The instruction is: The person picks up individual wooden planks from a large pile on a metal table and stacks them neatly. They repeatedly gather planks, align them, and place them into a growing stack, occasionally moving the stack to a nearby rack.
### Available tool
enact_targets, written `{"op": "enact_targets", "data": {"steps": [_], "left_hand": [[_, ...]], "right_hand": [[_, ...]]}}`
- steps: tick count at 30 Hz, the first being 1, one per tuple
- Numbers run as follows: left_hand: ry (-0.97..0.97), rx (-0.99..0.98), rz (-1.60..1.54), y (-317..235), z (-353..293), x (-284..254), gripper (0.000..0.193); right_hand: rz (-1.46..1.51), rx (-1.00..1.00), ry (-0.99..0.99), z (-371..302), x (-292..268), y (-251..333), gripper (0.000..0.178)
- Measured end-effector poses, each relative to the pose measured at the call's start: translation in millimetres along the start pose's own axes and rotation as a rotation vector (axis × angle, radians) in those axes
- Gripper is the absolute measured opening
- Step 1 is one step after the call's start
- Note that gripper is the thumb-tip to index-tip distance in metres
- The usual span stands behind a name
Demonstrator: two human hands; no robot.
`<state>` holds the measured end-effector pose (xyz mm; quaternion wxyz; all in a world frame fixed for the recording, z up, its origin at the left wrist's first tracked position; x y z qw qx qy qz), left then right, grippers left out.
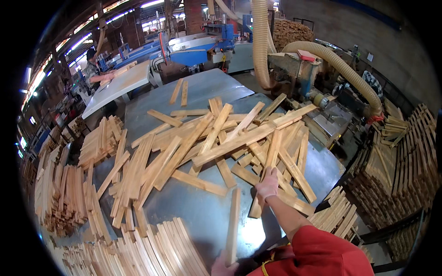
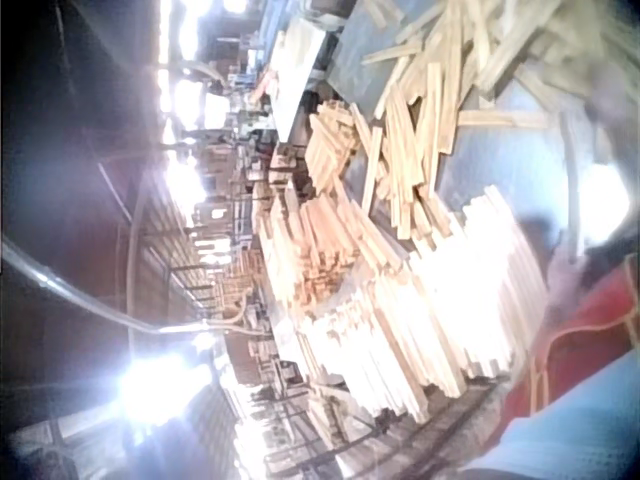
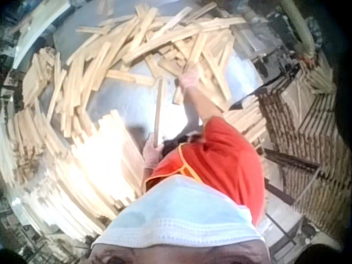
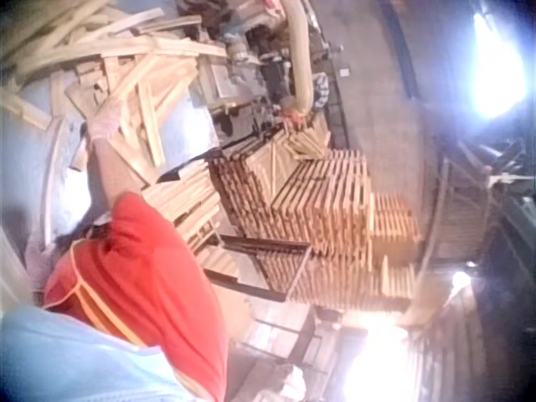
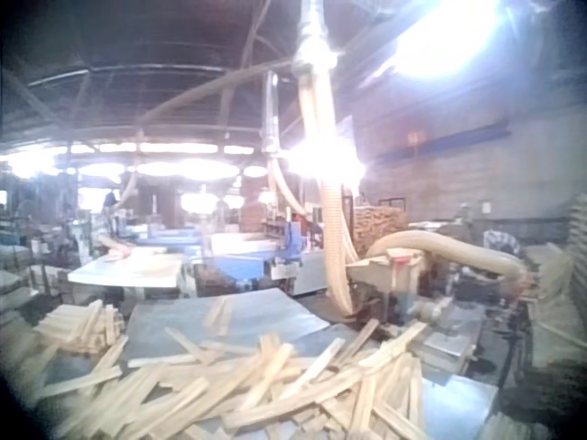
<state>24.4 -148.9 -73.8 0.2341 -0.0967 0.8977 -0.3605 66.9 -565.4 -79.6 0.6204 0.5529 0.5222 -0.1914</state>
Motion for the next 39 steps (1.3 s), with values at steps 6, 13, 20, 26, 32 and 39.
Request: {"op": "enact_targets", "data": {"steps": [6, 13, 20, 26, 32, 39], "left_hand": [[-0.04, -0.013, -0.747, -18.5, -96.3, -7.8, 0.072], [-0.324, 0.055, 0.062, 50.2, -105.6, -3.9, 0.054], [-0.63, 0.091, 0.612, 48.6, -73.0, -2.1, 0.081], [-0.721, 0.112, 0.779, 55.6, -52.8, 1.4, 0.078], [-0.691, 0.091, 0.713, 37.9, -53.3, -15.3, 0.067], [-0.692, -0.024, 0.826, 49.1, -54.9, 6.1, 0.057]], "right_hand": [[0.946, 0.177, 0.263, -101.0, 13.6, -22.9, 0.069], [0.465, -0.135, 1.087, -304.3, 87.3, 37.2, 0.082], [0.206, -0.705, 1.464, -235.5, 120.1, 74.0, 0.065], [-0.135, -0.945, 0.467, -37.9, 45.3, 156.4, 0.049], [-0.684, -1.256, 0.233, 15.6, 111.2, 241.9, 0.064], [-0.882, -1.09, 0.752, -23.0, 115.6, 270.7, 0.06]]}}
Point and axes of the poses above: each hand's wrist, its own z-axis towards the middle knuckle, its own x-axis out of the palm, y = z × x, the point moved 2 cm from there along z, towards the middle knuckle, and after that the axes turned 11 degrees about y, right-handed, at the moved point
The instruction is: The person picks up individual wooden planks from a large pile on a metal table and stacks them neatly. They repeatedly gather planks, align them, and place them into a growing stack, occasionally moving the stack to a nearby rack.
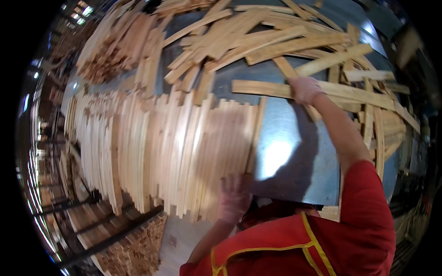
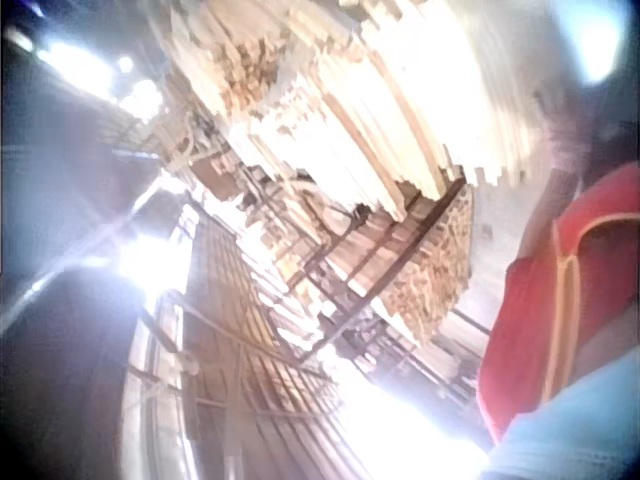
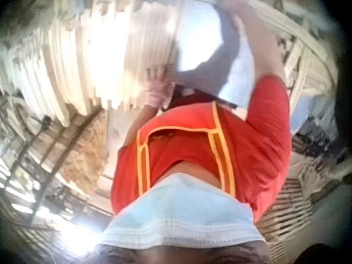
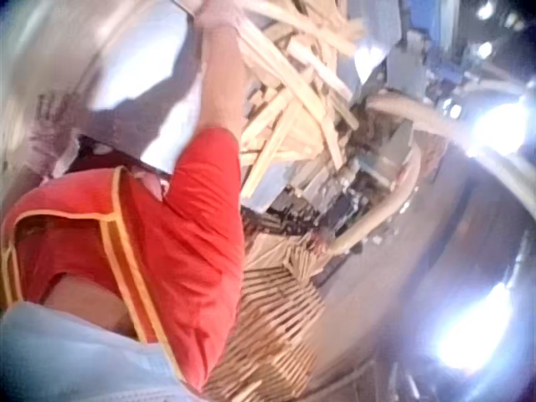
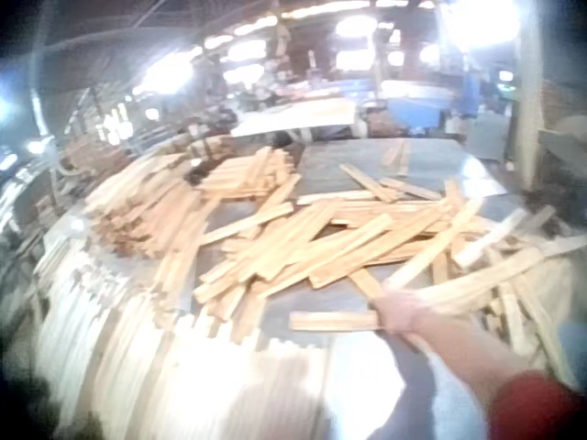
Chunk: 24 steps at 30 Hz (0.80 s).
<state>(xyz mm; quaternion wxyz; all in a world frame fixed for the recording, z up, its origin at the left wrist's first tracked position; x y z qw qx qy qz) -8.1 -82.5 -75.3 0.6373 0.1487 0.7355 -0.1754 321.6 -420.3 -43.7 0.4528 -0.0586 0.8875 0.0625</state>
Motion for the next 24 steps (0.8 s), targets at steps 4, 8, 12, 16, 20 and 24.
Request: {"op": "enact_targets", "data": {"steps": [4, 8, 12, 16, 20, 24], "left_hand": [[0.091, 0.043, -0.165, -28.7, 11.8, 10.7, 0.059], [-0.001, 0.095, -0.521, -6.7, 3.6, -15.7, 0.058], [-0.221, 0.054, -0.768, 58.9, -43.6, -20.5, 0.063], [-0.078, -0.195, -0.399, 162.6, -99.7, -42.5, 0.052], [-0.214, -0.161, -0.059, 292.8, -147.8, -24.6, 0.062], [0.031, -0.508, 0.244, 354.9, -200.6, -11.6, 0.07]], "right_hand": [[0.207, -0.2, -0.233, -87.1, -10.2, 69.7, 0.073], [1.109, -0.329, -0.096, -134.3, 18.2, 95.2, 0.079], [1.544, -0.203, -0.063, -143.6, 116.1, 99.9, 0.075], [1.075, -0.163, 0.179, -148.7, 189.0, 162.3, 0.048], [0.76, -0.045, 0.193, -142.5, 207.2, 217.6, 0.06], [0.708, -0.184, -0.042, -177.5, 149.1, 169.7, 0.053]]}}
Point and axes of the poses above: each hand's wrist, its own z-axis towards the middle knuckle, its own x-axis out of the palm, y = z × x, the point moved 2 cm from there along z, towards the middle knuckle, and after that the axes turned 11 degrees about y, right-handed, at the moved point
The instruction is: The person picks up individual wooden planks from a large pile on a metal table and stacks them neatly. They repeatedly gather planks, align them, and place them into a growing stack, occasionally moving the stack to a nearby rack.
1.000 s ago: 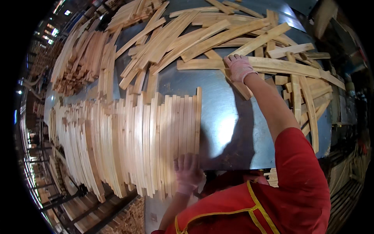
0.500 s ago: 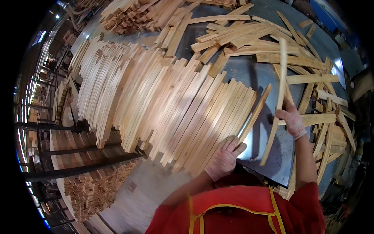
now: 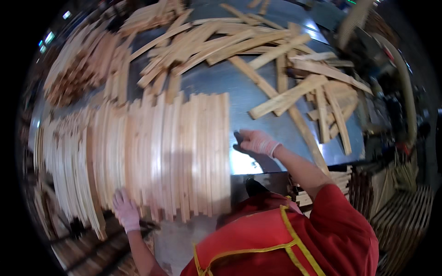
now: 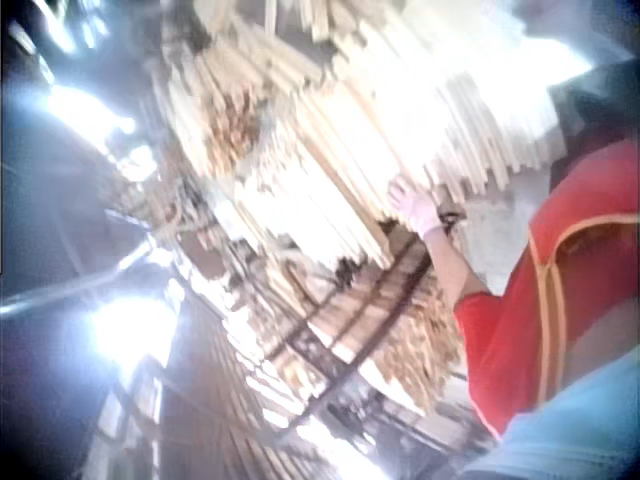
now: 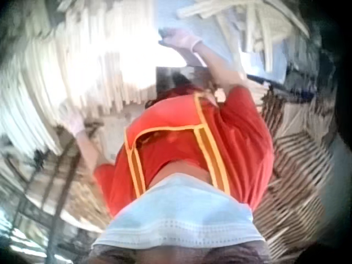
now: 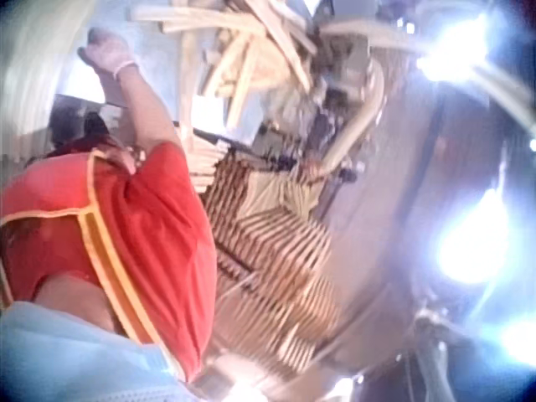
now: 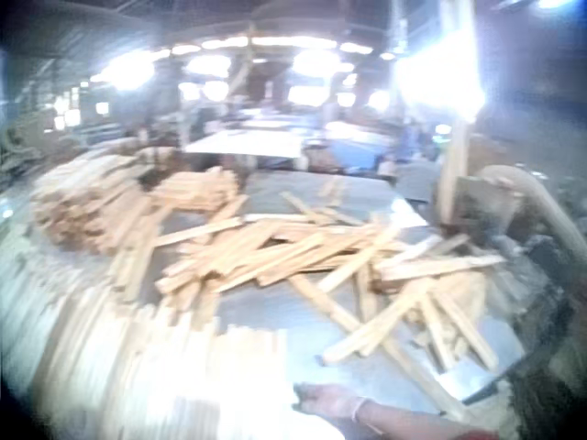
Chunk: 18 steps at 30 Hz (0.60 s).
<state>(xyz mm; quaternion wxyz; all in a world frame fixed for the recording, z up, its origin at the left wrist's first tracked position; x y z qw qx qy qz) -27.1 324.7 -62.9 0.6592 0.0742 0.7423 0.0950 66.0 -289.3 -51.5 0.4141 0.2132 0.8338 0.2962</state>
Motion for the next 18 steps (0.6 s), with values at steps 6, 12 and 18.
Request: {"op": "enact_targets", "data": {"steps": [6, 12, 18], "left_hand": [[-0.135, 0.076, 0.059, -141.4, 18.7, -41.5, 0.092], [-0.047, 0.661, -0.438, -351.6, -5.9, -96.2, 0.092], [0.103, 0.92, -0.475, -508.7, -6.0, -142.0, 0.09]], "right_hand": [[-1.004, 0.256, -0.137, -22.2, -139.9, -70.2, 0.062], [-0.98, 0.186, 0.037, 3.6, -140.7, -130.3, 0.053], [-0.613, -0.395, 0.034, -41.4, -120.6, -94.4, 0.053]]}}
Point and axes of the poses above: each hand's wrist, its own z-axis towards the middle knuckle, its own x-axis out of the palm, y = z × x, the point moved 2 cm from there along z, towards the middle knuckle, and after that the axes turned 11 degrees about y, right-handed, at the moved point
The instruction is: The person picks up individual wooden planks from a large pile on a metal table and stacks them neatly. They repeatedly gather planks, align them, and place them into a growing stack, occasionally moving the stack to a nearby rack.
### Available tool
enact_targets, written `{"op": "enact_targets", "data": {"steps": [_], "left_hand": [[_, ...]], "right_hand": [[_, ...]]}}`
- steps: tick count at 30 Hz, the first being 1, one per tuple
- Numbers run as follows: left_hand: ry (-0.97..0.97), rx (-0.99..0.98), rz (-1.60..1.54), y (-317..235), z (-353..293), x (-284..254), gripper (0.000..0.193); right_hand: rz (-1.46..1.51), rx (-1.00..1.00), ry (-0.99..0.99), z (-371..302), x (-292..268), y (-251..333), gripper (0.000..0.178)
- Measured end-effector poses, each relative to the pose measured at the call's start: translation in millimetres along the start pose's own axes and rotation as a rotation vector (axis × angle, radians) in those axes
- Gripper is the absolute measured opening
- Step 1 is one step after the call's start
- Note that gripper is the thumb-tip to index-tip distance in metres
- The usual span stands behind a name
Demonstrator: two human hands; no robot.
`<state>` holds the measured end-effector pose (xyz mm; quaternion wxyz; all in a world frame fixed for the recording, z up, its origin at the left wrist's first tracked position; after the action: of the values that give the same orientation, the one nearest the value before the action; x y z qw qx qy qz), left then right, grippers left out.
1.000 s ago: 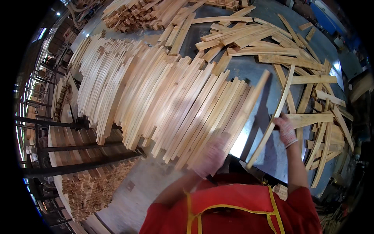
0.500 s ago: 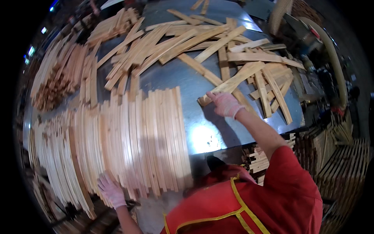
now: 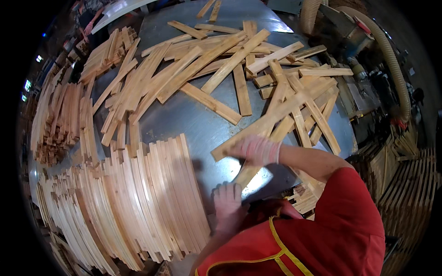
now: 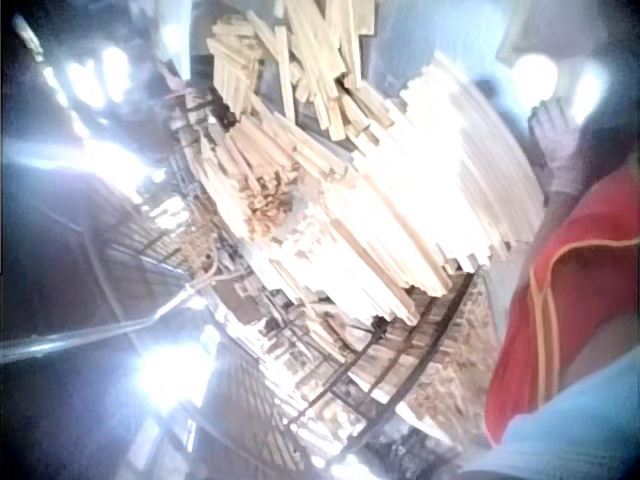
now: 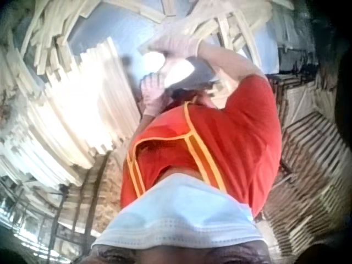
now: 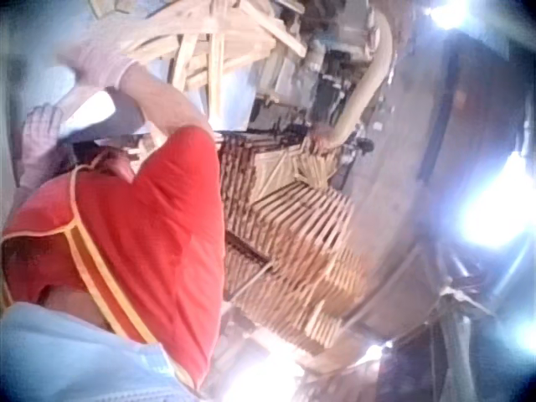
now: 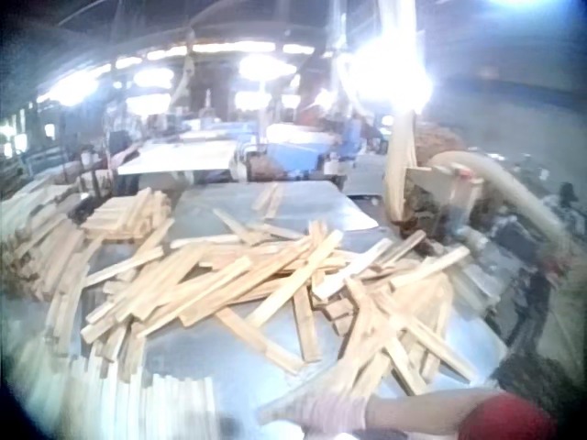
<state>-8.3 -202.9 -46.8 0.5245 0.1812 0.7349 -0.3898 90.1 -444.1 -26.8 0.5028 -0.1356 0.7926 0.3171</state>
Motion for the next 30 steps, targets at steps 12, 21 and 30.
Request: {"op": "enact_targets", "data": {"steps": [12, 21, 30], "left_hand": [[0.317, -0.26, -0.47, 5.8, -37.8, 9.5, 0.089], [0.16, -0.463, -0.897, 6.0, -121.7, 27.2, 0.067], [-0.326, -0.505, 0.057, 61.2, -133.8, 43.5, 0.067]], "right_hand": [[0.398, 0.58, 0.141, -51.9, -61.8, -130.9, 0.033], [0.299, 0.645, 0.112, -49.4, 23.9, -50.6, 0.084], [1.188, 0.626, -0.286, -65.2, 94.4, 0.6, 0.059]]}}
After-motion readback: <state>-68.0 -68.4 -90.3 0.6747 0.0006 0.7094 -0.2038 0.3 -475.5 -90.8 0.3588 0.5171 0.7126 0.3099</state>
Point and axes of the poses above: each hand's wrist, its own z-axis towards the middle knuckle, its own x-axis out of the palm, y = z × x, the point moved 2 cm from there along z, towards the middle knuckle, and after that the axes turned 11 degrees about y, right-handed, at the moved point
